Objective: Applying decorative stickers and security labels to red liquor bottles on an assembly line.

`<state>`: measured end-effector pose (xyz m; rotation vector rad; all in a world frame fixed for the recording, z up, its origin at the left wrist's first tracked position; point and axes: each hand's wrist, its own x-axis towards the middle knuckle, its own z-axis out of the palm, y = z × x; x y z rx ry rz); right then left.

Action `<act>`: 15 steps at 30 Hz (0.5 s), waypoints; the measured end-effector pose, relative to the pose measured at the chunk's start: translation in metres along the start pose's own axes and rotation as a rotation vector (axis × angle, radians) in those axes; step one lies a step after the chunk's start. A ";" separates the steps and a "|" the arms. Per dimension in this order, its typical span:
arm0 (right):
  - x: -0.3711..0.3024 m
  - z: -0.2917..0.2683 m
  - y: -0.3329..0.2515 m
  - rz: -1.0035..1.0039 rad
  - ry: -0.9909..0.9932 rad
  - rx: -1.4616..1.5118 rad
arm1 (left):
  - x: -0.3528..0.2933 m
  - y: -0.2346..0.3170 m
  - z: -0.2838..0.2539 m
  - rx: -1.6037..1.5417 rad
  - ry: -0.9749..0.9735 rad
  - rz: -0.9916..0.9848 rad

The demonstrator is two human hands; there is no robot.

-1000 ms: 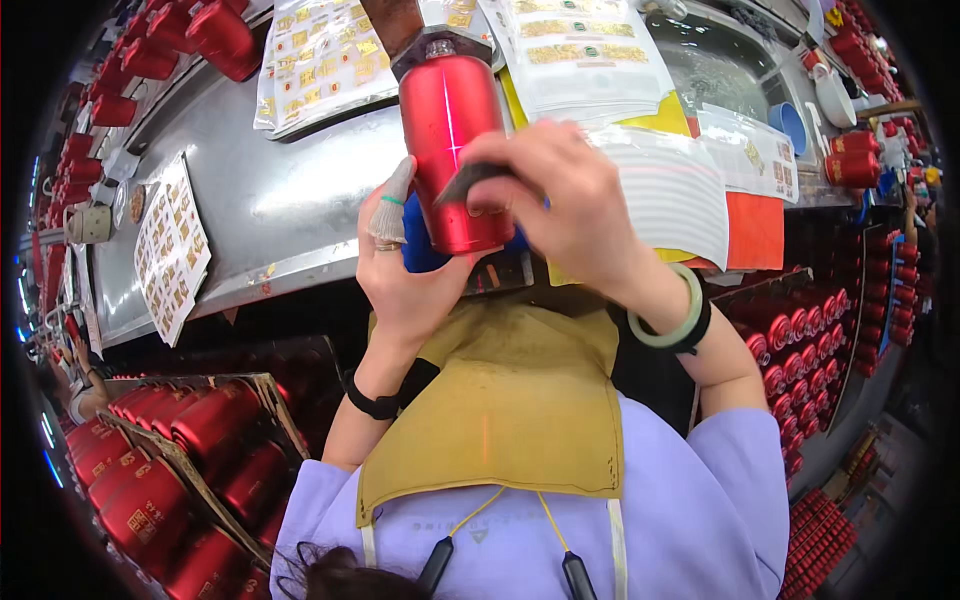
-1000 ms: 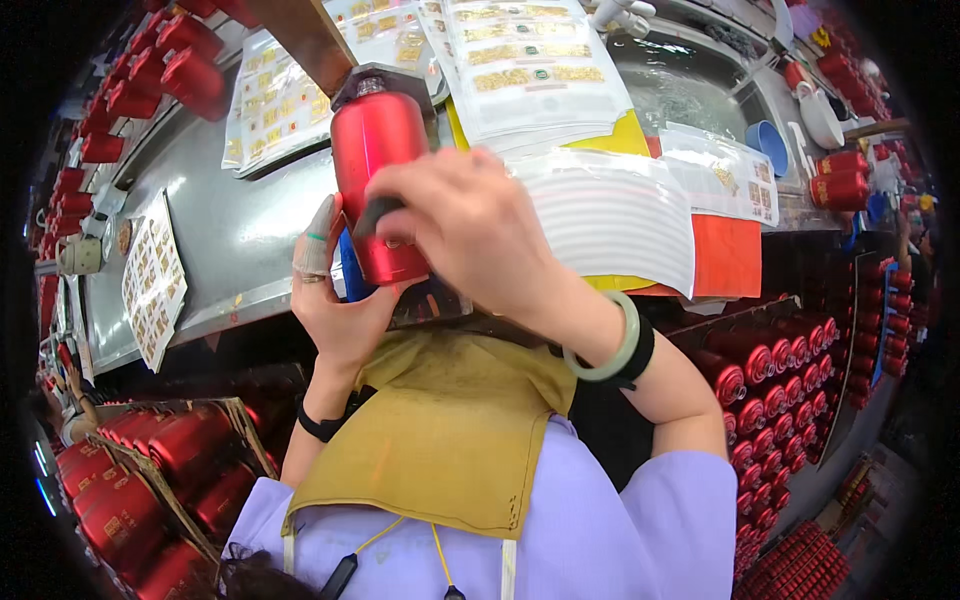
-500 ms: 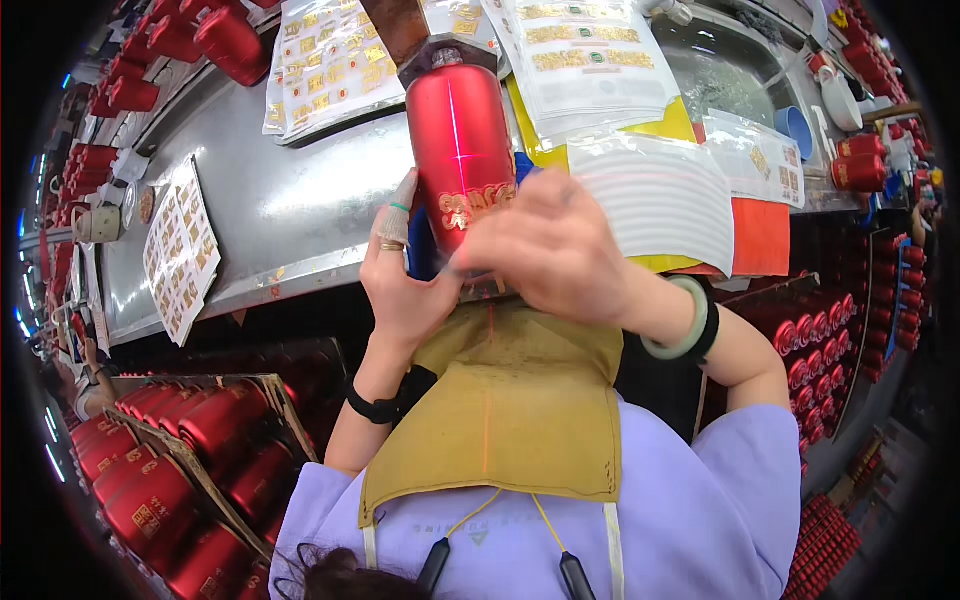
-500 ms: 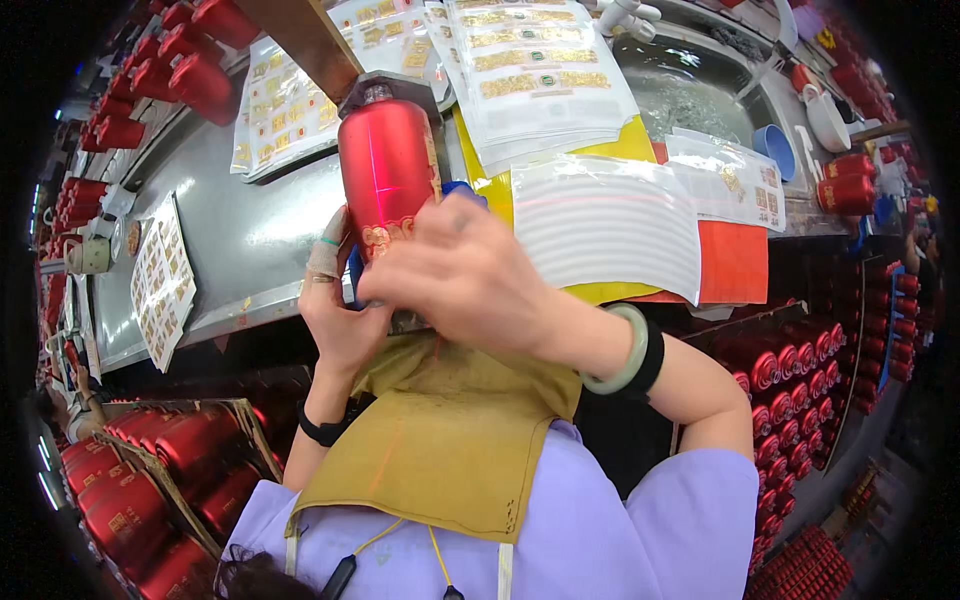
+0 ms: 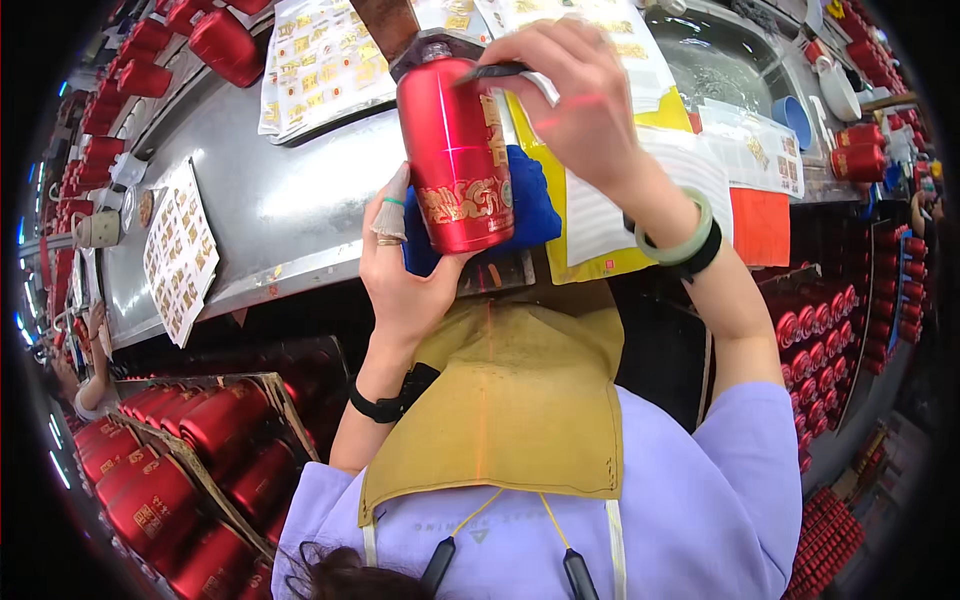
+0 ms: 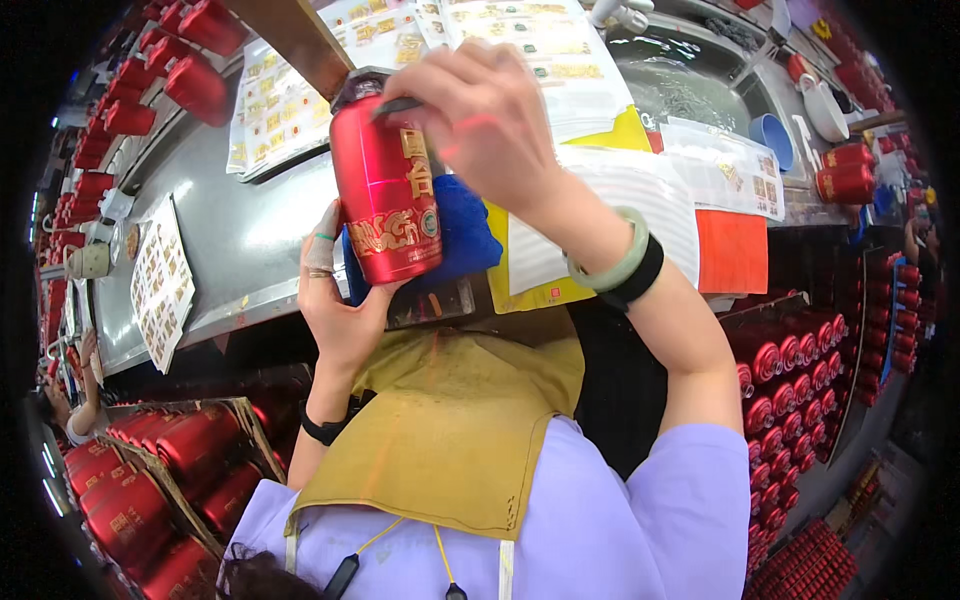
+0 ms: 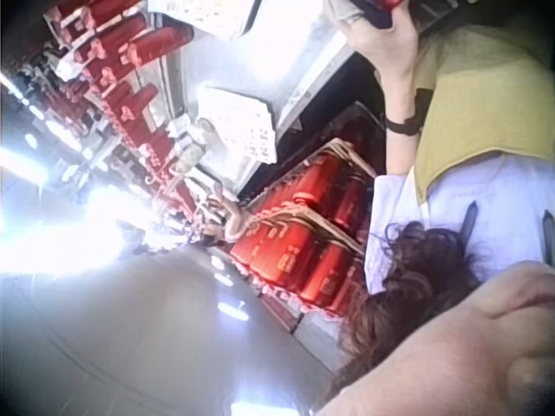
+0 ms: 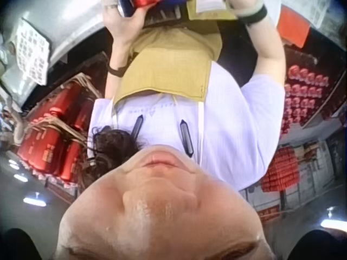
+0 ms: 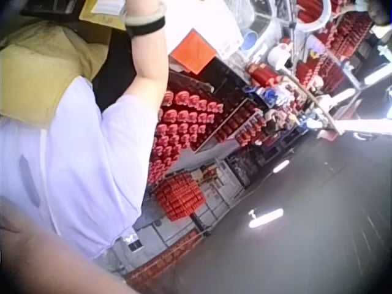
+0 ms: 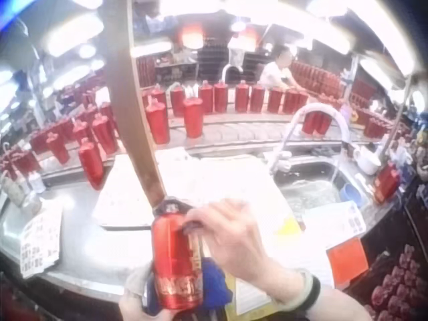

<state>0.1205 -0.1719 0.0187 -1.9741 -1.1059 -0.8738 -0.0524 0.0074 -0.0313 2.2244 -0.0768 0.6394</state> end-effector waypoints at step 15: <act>0.019 -0.009 0.013 0.015 0.130 0.111 | -0.007 0.009 0.008 0.084 -0.064 0.064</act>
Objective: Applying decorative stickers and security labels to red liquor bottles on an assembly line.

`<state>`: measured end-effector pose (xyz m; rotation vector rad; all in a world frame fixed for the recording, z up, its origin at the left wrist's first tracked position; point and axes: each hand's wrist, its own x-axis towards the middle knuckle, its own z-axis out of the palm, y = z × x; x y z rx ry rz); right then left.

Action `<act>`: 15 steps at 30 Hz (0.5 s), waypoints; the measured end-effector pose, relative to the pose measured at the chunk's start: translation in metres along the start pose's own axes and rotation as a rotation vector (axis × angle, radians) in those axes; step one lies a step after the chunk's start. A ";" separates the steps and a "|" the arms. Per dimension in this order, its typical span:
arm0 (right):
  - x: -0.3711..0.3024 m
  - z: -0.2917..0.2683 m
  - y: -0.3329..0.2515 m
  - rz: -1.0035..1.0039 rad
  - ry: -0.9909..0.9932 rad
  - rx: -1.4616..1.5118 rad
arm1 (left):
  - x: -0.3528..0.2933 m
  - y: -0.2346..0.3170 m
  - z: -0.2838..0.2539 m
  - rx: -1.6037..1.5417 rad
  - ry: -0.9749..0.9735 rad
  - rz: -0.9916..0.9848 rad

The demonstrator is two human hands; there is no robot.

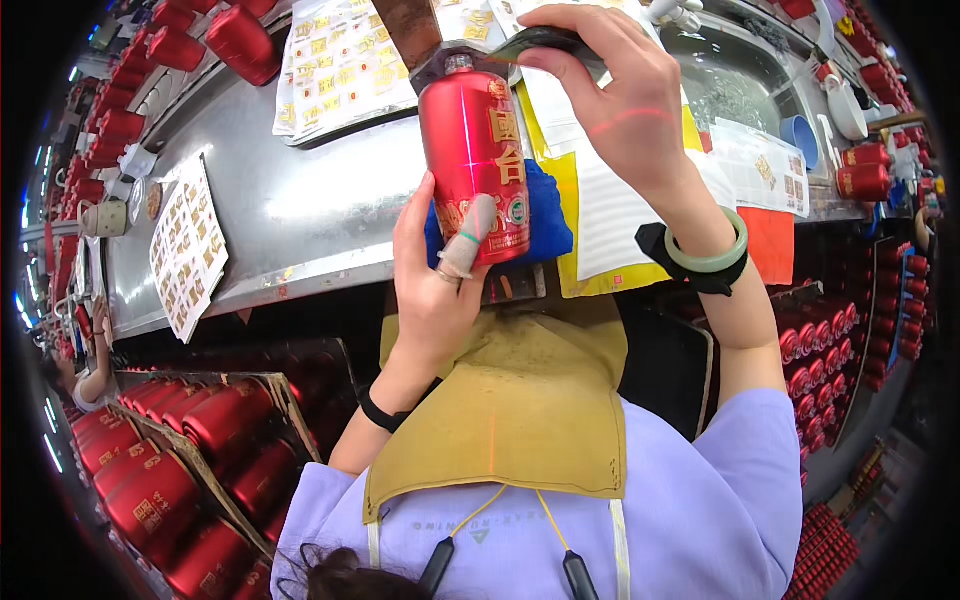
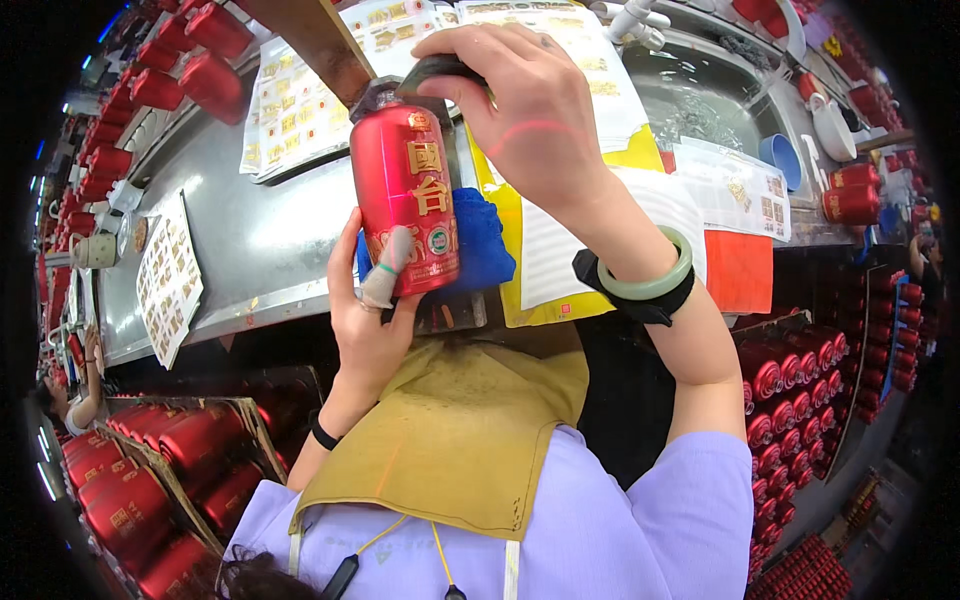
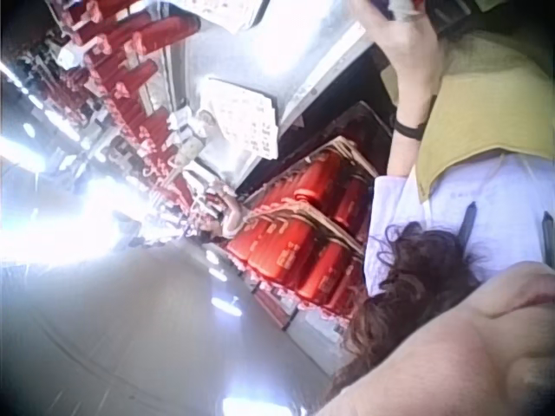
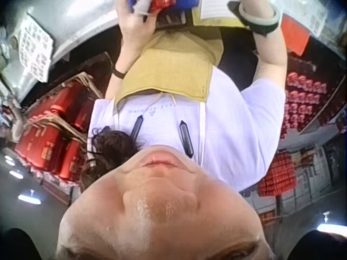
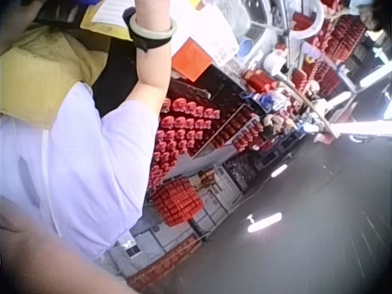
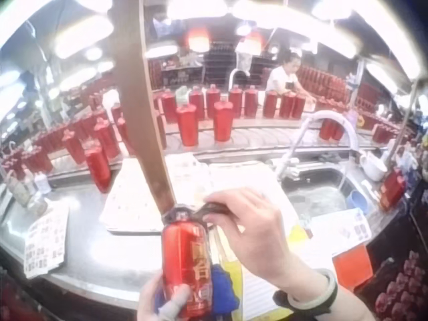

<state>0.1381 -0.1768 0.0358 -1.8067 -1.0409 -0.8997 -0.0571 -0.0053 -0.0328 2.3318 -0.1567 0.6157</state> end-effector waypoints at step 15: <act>-0.032 0.004 -0.028 0.116 -0.174 0.022 | -0.004 -0.013 -0.004 -0.120 0.009 -0.104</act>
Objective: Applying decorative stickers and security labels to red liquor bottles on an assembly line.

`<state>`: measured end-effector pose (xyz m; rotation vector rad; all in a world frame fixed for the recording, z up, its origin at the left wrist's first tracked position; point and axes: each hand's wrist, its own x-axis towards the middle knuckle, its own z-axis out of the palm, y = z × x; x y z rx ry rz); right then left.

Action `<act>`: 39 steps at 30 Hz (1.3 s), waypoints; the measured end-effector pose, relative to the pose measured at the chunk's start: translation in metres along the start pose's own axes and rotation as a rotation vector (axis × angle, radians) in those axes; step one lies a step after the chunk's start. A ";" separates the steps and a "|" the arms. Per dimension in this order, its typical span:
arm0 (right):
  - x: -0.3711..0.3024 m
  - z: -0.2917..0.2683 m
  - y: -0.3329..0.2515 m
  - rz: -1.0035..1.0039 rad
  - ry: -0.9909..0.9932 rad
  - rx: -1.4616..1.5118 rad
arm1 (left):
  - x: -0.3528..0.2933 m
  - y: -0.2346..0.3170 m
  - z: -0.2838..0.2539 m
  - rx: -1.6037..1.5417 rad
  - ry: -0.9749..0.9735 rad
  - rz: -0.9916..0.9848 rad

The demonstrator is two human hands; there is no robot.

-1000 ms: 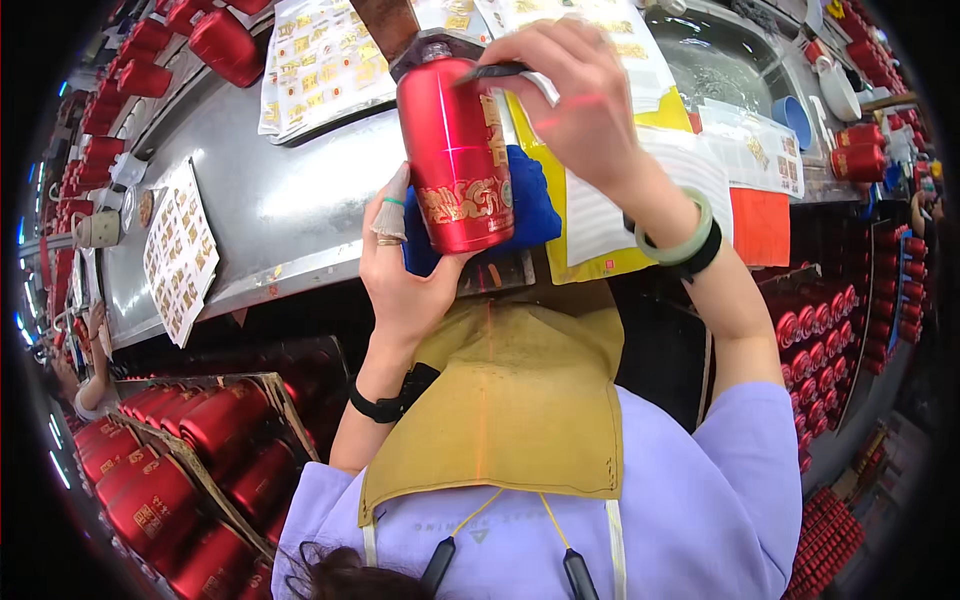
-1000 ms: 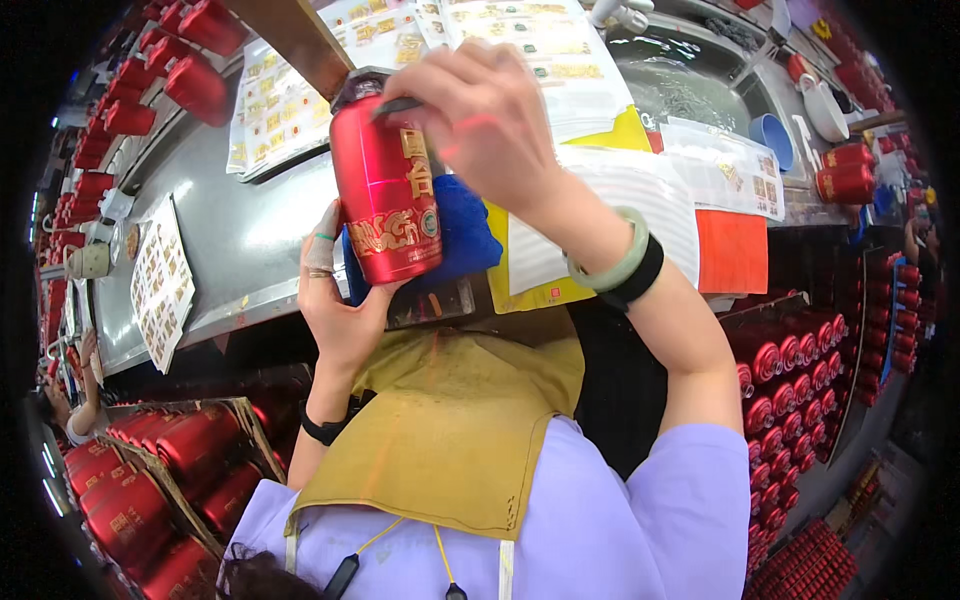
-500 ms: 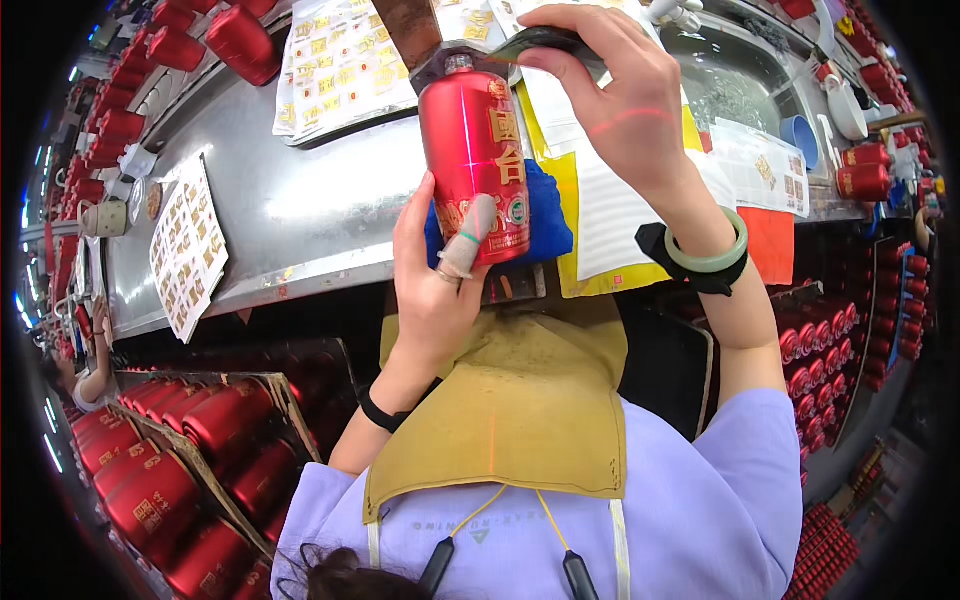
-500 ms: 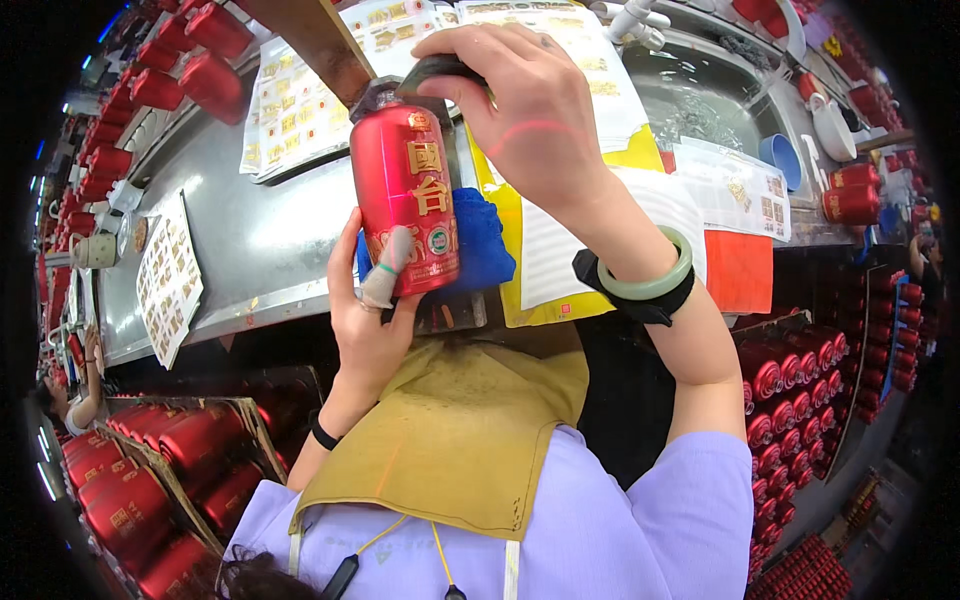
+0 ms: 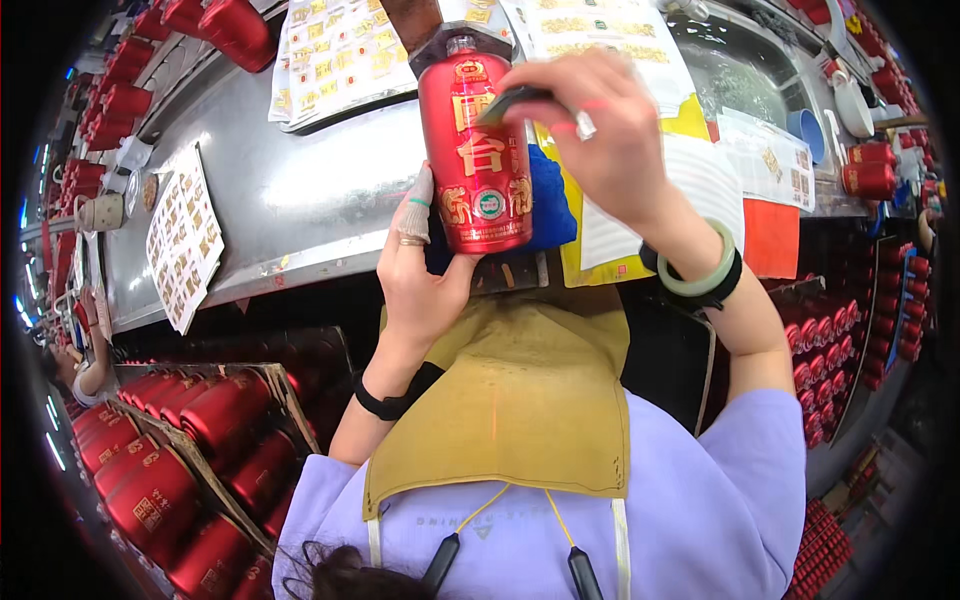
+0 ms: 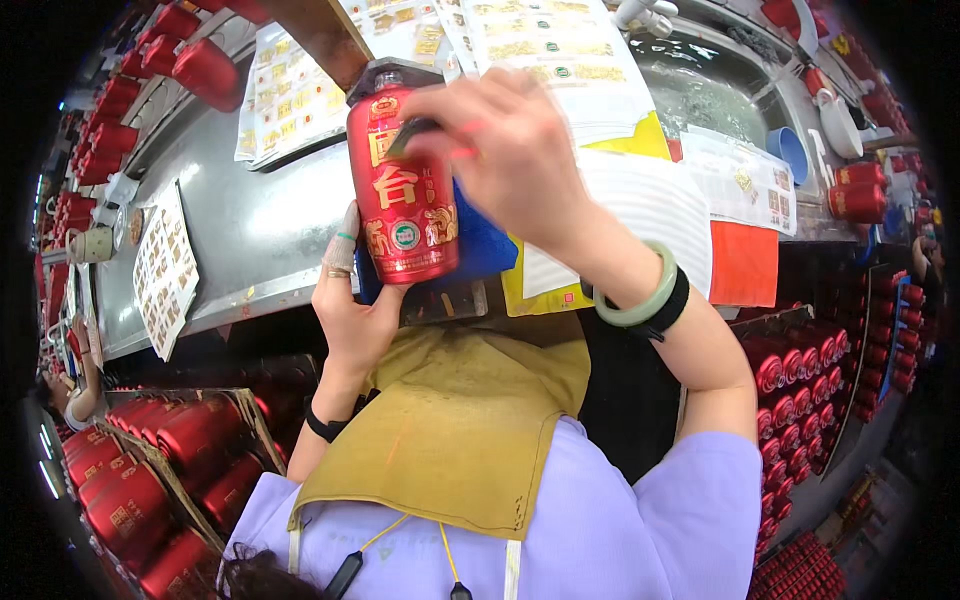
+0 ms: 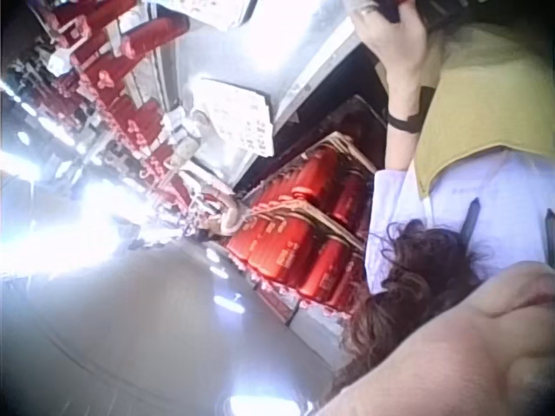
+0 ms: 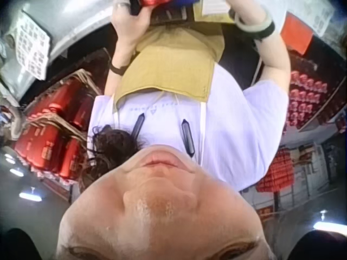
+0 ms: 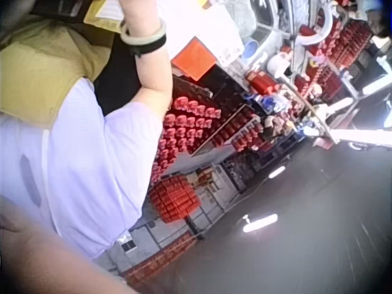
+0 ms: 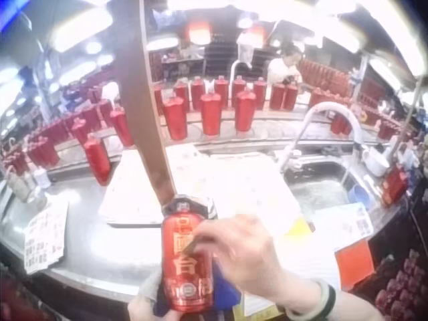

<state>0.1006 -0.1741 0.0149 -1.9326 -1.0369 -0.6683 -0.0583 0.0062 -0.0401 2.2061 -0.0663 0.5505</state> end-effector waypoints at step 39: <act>-0.033 0.002 -0.018 0.134 0.040 0.104 | 0.009 0.016 0.000 0.006 0.021 -0.082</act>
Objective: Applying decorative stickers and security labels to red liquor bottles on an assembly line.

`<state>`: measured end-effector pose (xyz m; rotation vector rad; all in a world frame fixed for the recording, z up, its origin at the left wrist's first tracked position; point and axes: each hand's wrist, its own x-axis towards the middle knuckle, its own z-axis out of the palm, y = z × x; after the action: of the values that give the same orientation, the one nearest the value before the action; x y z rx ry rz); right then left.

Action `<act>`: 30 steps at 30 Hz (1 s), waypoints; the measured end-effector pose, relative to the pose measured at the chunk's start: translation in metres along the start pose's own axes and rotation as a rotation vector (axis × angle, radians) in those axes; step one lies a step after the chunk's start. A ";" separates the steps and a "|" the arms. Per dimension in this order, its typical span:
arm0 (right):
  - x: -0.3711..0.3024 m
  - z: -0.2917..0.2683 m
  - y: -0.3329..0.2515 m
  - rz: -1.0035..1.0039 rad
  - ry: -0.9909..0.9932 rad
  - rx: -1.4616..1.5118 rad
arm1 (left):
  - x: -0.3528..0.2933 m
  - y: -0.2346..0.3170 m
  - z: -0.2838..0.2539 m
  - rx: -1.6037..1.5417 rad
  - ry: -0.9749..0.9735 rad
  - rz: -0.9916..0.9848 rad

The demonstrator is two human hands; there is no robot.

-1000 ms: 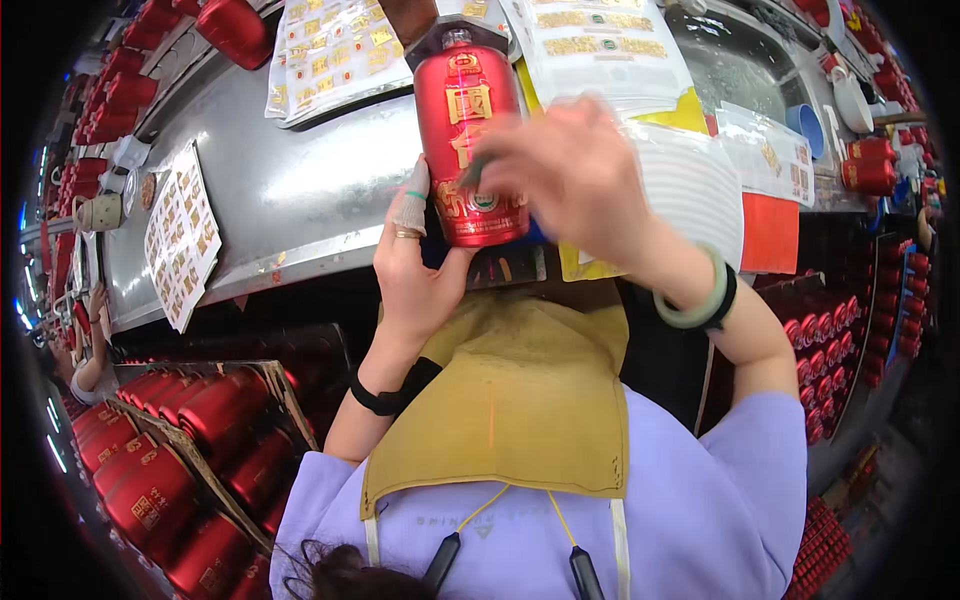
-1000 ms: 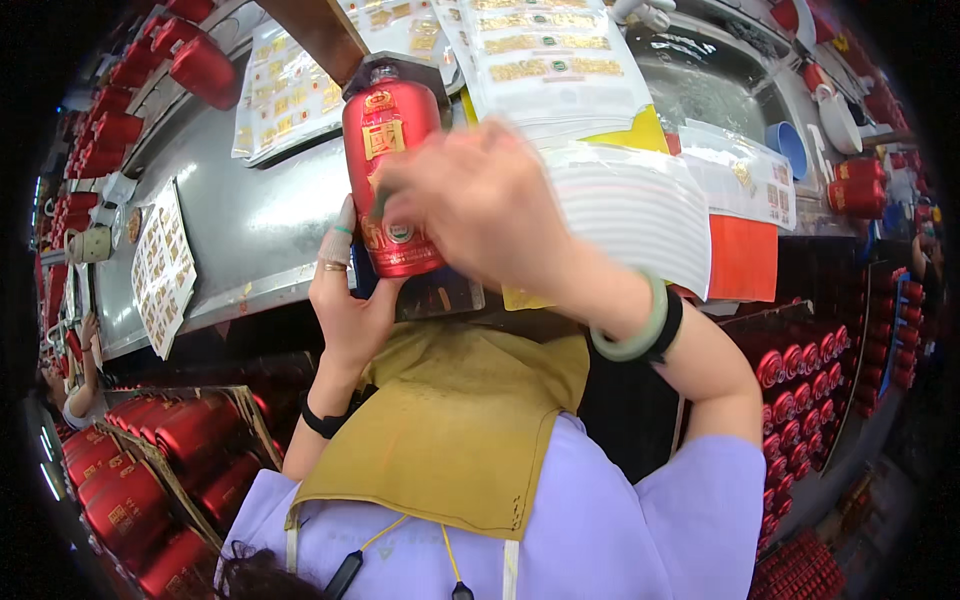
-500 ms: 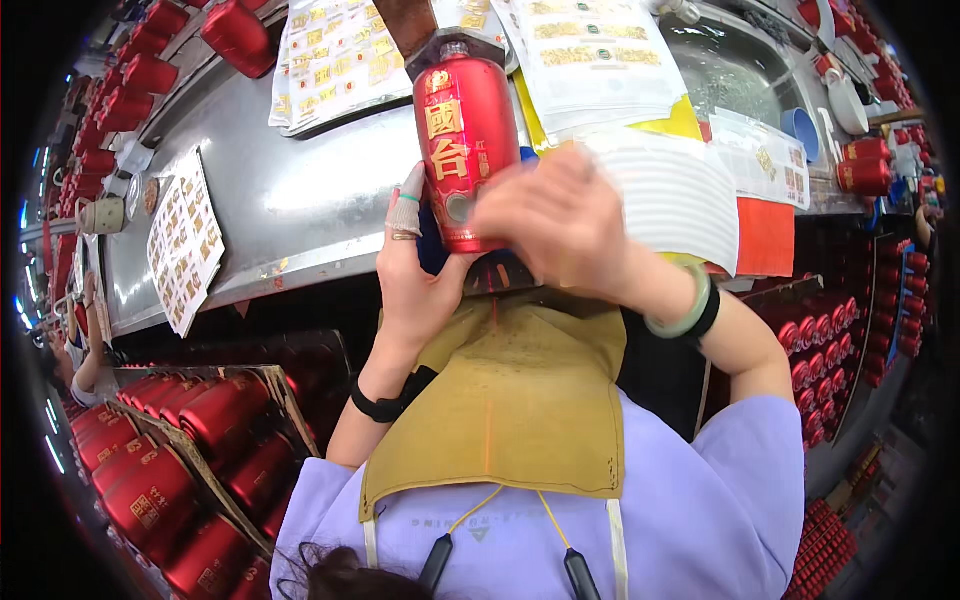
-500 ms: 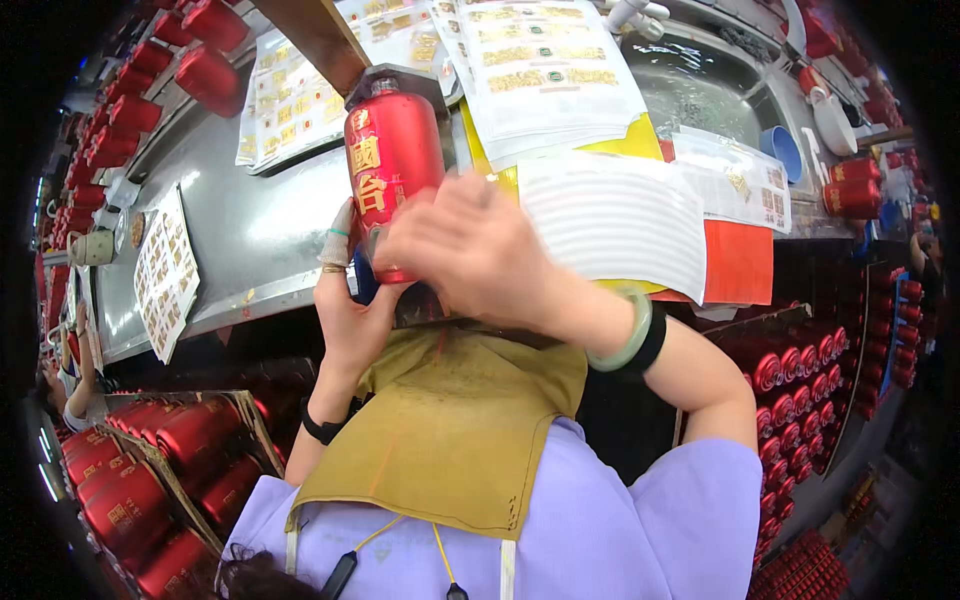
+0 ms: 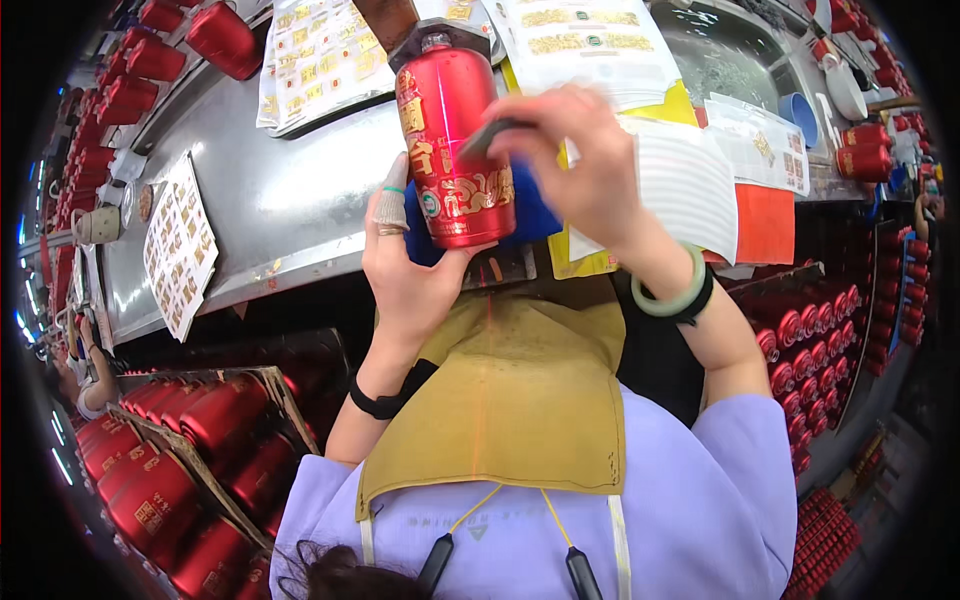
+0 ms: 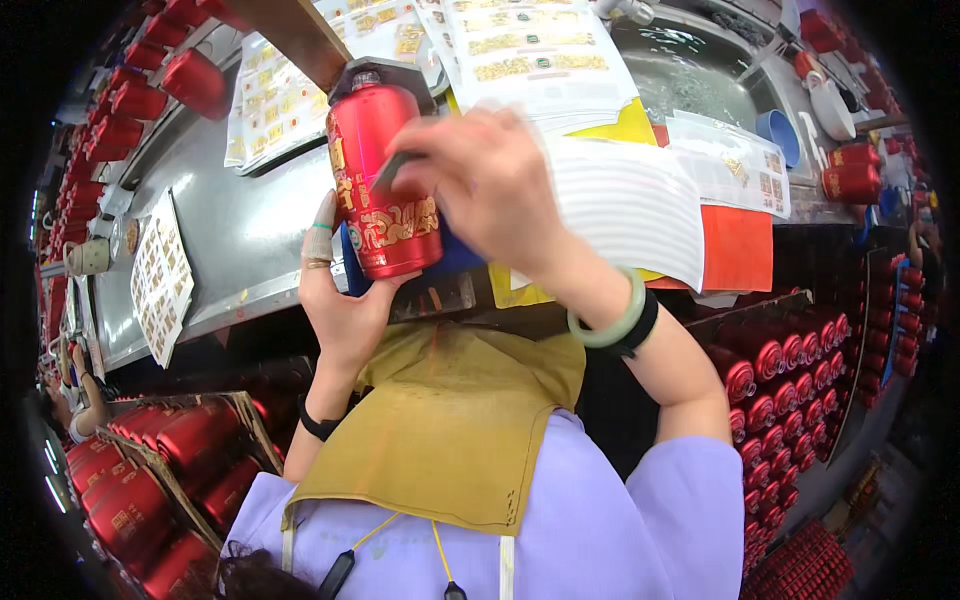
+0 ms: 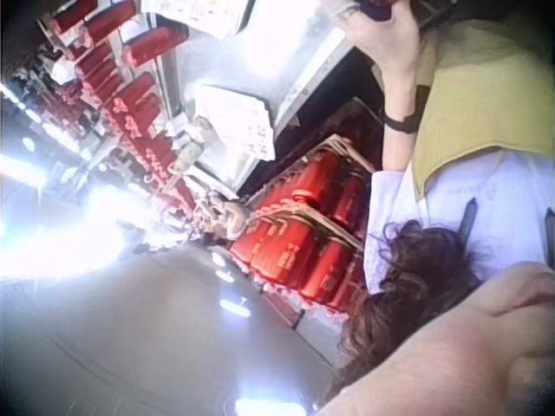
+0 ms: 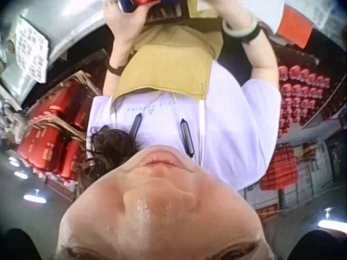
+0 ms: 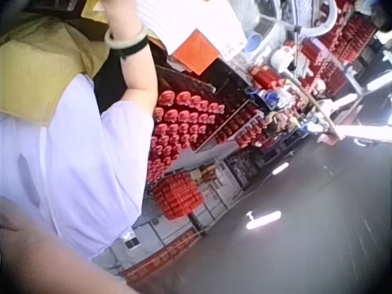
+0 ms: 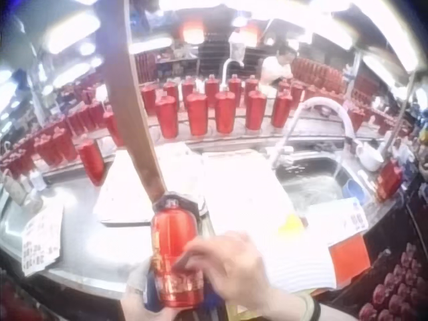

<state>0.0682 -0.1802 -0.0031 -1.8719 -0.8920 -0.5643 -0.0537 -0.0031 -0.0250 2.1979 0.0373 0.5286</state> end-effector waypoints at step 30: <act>-0.034 -0.036 -0.030 0.416 0.045 0.211 | -0.009 0.006 0.007 0.223 0.002 0.185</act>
<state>0.0232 -0.2158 0.0058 -1.7752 -0.4885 -0.2442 -0.0597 -0.0141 -0.0273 2.4336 -0.1128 0.6559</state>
